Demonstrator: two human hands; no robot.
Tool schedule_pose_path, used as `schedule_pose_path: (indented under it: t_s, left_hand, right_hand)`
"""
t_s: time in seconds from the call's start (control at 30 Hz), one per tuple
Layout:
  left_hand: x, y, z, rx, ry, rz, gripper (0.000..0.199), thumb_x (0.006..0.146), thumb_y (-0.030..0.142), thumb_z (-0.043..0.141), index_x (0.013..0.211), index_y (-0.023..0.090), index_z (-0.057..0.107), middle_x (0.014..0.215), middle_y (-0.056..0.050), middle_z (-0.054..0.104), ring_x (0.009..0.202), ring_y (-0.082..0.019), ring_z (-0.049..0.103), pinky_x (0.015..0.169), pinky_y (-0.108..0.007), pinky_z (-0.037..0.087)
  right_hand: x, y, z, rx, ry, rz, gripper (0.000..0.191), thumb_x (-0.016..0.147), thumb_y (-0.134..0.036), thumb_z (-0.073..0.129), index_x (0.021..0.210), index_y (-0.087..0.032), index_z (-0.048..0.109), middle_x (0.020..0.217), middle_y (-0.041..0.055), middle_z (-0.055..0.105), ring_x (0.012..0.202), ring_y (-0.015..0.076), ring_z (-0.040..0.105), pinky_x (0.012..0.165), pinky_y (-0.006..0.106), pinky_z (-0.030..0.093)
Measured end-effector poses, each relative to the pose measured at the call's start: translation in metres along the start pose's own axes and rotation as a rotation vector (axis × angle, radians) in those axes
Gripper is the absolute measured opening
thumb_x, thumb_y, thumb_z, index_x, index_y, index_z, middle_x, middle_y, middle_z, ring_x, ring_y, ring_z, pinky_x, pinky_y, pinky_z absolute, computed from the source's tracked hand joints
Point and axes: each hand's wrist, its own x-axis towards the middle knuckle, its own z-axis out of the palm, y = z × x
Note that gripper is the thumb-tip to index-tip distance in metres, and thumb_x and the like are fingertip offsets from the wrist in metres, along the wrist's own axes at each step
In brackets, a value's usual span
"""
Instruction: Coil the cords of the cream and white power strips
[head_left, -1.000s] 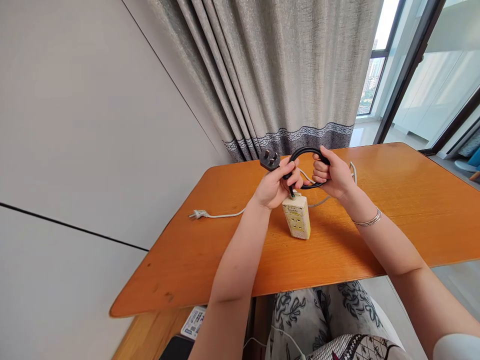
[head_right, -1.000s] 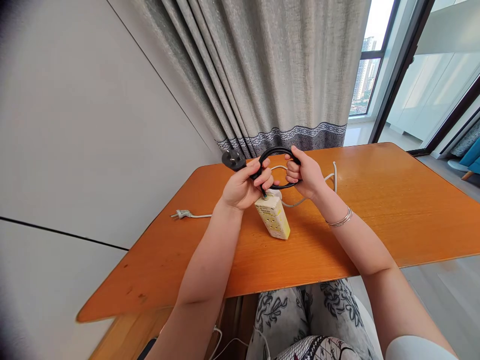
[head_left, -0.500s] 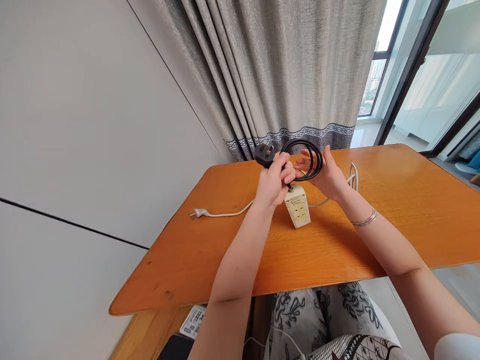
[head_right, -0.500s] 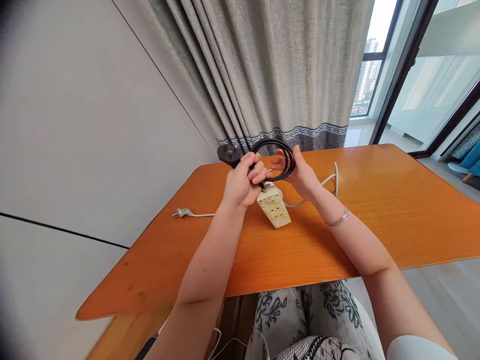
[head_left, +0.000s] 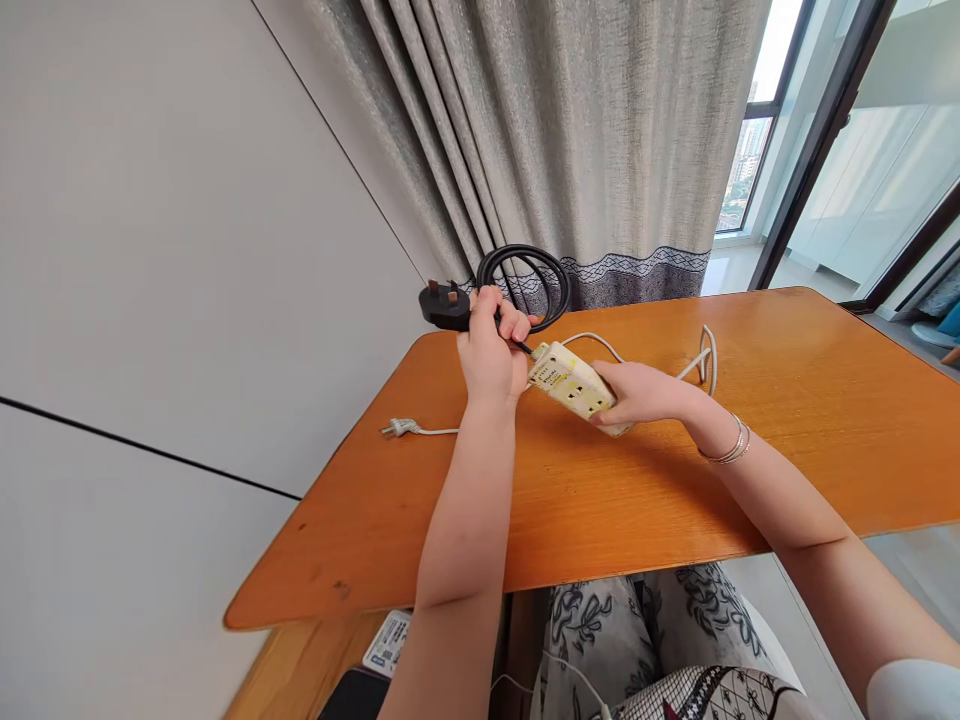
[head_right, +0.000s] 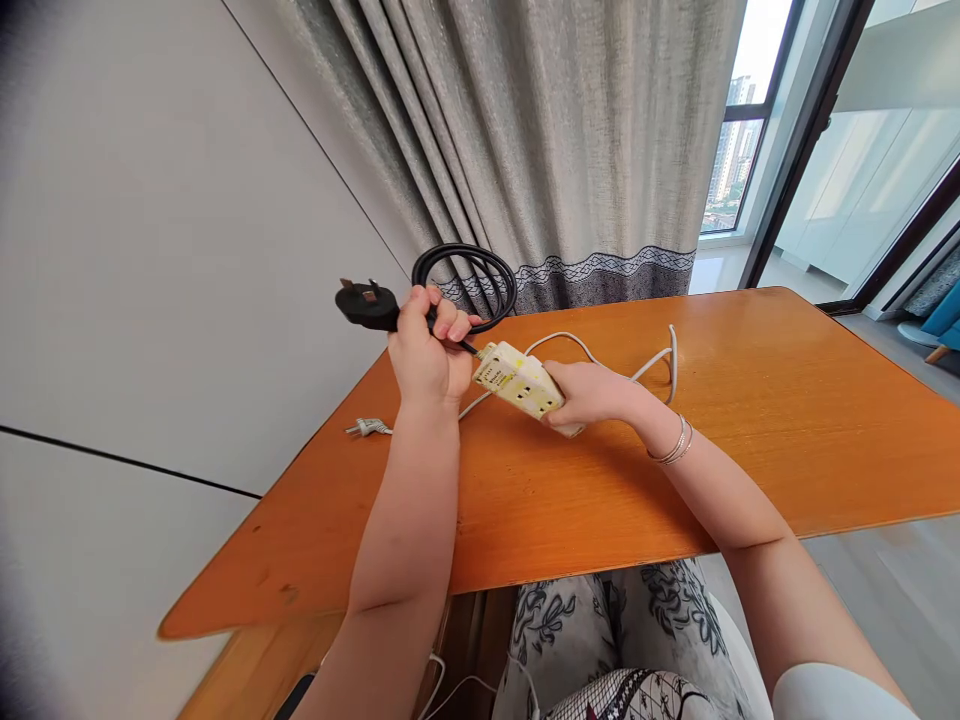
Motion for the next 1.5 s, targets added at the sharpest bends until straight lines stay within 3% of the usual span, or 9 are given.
schedule_pose_path:
  t_s: [0.17, 0.33, 0.5, 0.63, 0.8, 0.93, 1.03, 1.3, 1.5]
  left_hand:
    - [0.016, -0.013, -0.014, 0.147, 0.002, 0.097, 0.042, 0.092, 0.021, 0.067, 0.058, 0.021, 0.043, 0.045, 0.009, 0.034, 0.043, -0.006, 0.039, 0.063, -0.018, 0.052]
    - [0.021, -0.022, -0.021, 0.359, -0.042, 0.091, 0.034, 0.084, 0.028, 0.076, 0.062, 0.02, 0.052, 0.057, 0.005, 0.053, 0.06, -0.01, 0.06, 0.067, -0.02, 0.054]
    - [0.016, -0.02, -0.02, 0.301, -0.248, -0.126, 0.031, 0.081, 0.035, 0.076, 0.07, 0.02, 0.051, 0.091, -0.003, 0.072, 0.095, -0.02, 0.073, 0.081, -0.028, 0.057]
    - [0.009, -0.021, -0.018, 0.229, -0.372, -0.295, 0.032, 0.079, 0.029, 0.074, 0.064, 0.02, 0.048, 0.067, 0.003, 0.059, 0.069, -0.012, 0.066, 0.065, -0.021, 0.052]
    - [0.002, -0.034, -0.013, 0.288, -0.359, -0.494, 0.021, 0.074, 0.028, 0.075, 0.071, 0.018, 0.057, 0.062, 0.004, 0.06, 0.057, -0.012, 0.059, 0.055, -0.022, 0.048]
    - [0.004, -0.046, -0.013, 0.254, -0.373, -0.613, 0.018, 0.075, 0.031, 0.074, 0.08, 0.015, 0.067, 0.076, -0.002, 0.074, 0.074, -0.018, 0.07, 0.068, -0.026, 0.055]
    - [0.008, -0.052, -0.014, 0.273, -0.321, -0.646, 0.018, 0.079, 0.031, 0.071, 0.083, 0.014, 0.07, 0.08, -0.004, 0.077, 0.078, -0.019, 0.072, 0.072, -0.027, 0.057]
    - [0.01, -0.052, -0.012, 0.344, -0.241, -0.663, 0.028, 0.086, 0.029, 0.062, 0.103, 0.012, 0.076, 0.082, -0.006, 0.08, 0.078, -0.022, 0.076, 0.07, -0.03, 0.061]
    - [0.014, -0.052, -0.018, 0.233, -0.342, -0.633, 0.046, 0.092, 0.052, 0.056, 0.114, 0.015, 0.074, 0.088, -0.007, 0.081, 0.081, -0.024, 0.077, 0.071, -0.032, 0.063]
  right_hand:
    - [-0.026, -0.013, -0.023, -0.289, 0.325, 0.027, 0.041, 0.079, -0.024, 0.068, 0.119, -0.021, 0.063, 0.116, 0.0117, 0.069, 0.092, 0.0261, 0.064, 0.069, 0.032, 0.039]
    - [-0.047, -0.01, -0.041, -0.169, 0.642, -0.111, 0.041, 0.081, -0.023, 0.072, 0.121, -0.026, 0.064, 0.117, 0.0065, 0.07, 0.104, 0.0283, 0.064, 0.086, 0.039, 0.05]
    - [-0.042, 0.005, -0.045, 0.088, 0.832, -0.421, 0.076, 0.083, -0.045, 0.078, 0.149, -0.031, 0.044, 0.137, 0.0094, 0.059, 0.121, 0.0305, 0.061, 0.097, 0.045, 0.056]
    - [-0.02, 0.022, -0.036, 0.328, 0.908, -0.398, 0.095, 0.082, -0.062, 0.074, 0.16, -0.036, 0.026, 0.142, 0.01, 0.057, 0.126, 0.0302, 0.061, 0.099, 0.045, 0.058]
    - [0.0, 0.037, -0.03, 0.675, 0.863, -0.314, 0.086, 0.086, -0.063, 0.07, 0.157, -0.034, 0.031, 0.145, 0.0092, 0.057, 0.134, 0.0292, 0.056, 0.109, 0.048, 0.053]
    - [-0.005, 0.034, -0.031, 0.95, 0.613, -0.181, 0.099, 0.072, -0.046, 0.088, 0.152, -0.032, 0.031, 0.134, 0.0087, 0.064, 0.126, 0.0293, 0.062, 0.1, 0.049, 0.06]
    - [-0.009, 0.032, -0.031, 1.049, 0.485, -0.034, 0.086, 0.069, -0.038, 0.091, 0.137, -0.027, 0.04, 0.128, 0.0108, 0.066, 0.117, 0.0296, 0.067, 0.089, 0.048, 0.066]
    - [0.001, 0.038, -0.028, 1.197, 0.484, -0.022, 0.067, 0.062, -0.029, 0.094, 0.109, -0.026, 0.046, 0.116, 0.0061, 0.072, 0.105, 0.0262, 0.073, 0.08, 0.044, 0.068]
    - [0.005, 0.035, -0.026, 1.285, 0.446, -0.063, 0.06, 0.062, -0.036, 0.094, 0.106, -0.025, 0.054, 0.107, 0.0071, 0.076, 0.088, 0.0251, 0.076, 0.071, 0.041, 0.068]
